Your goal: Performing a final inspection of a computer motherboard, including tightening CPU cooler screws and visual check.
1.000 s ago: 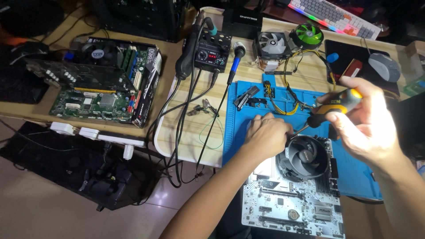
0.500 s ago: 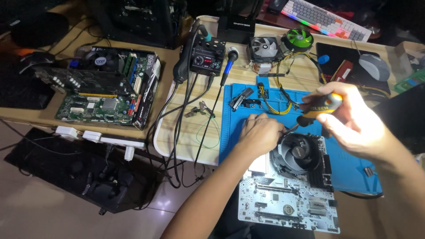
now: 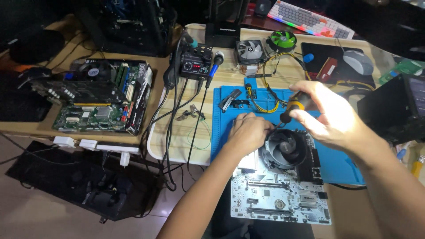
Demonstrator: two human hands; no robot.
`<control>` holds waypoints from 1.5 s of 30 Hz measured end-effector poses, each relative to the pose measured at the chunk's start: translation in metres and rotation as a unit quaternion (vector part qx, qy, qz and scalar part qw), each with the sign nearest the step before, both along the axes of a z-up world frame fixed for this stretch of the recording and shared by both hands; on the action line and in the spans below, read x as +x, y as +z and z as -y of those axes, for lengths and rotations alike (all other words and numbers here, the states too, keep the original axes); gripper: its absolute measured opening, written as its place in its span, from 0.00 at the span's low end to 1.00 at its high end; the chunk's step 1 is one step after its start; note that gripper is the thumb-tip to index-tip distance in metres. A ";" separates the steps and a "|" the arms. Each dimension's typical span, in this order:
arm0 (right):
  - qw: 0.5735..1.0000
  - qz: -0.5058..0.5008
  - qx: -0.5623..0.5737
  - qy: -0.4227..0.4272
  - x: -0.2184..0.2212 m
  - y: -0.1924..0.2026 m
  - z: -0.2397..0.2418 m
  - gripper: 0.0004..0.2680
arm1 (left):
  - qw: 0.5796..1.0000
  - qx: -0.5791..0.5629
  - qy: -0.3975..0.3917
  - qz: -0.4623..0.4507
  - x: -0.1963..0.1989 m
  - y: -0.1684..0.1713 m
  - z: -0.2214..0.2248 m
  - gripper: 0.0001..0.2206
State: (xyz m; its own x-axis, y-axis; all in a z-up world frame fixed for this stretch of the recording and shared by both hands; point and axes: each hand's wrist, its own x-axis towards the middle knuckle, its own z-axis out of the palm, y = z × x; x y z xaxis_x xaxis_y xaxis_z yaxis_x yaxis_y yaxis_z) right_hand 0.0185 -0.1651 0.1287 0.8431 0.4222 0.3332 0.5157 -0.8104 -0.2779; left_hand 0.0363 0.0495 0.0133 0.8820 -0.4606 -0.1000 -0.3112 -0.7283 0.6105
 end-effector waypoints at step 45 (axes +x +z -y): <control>0.924 0.065 0.364 -0.101 -0.054 0.016 0.007 0.18 | 0.998 0.029 0.016 0.060 0.004 -0.011 0.003 0.19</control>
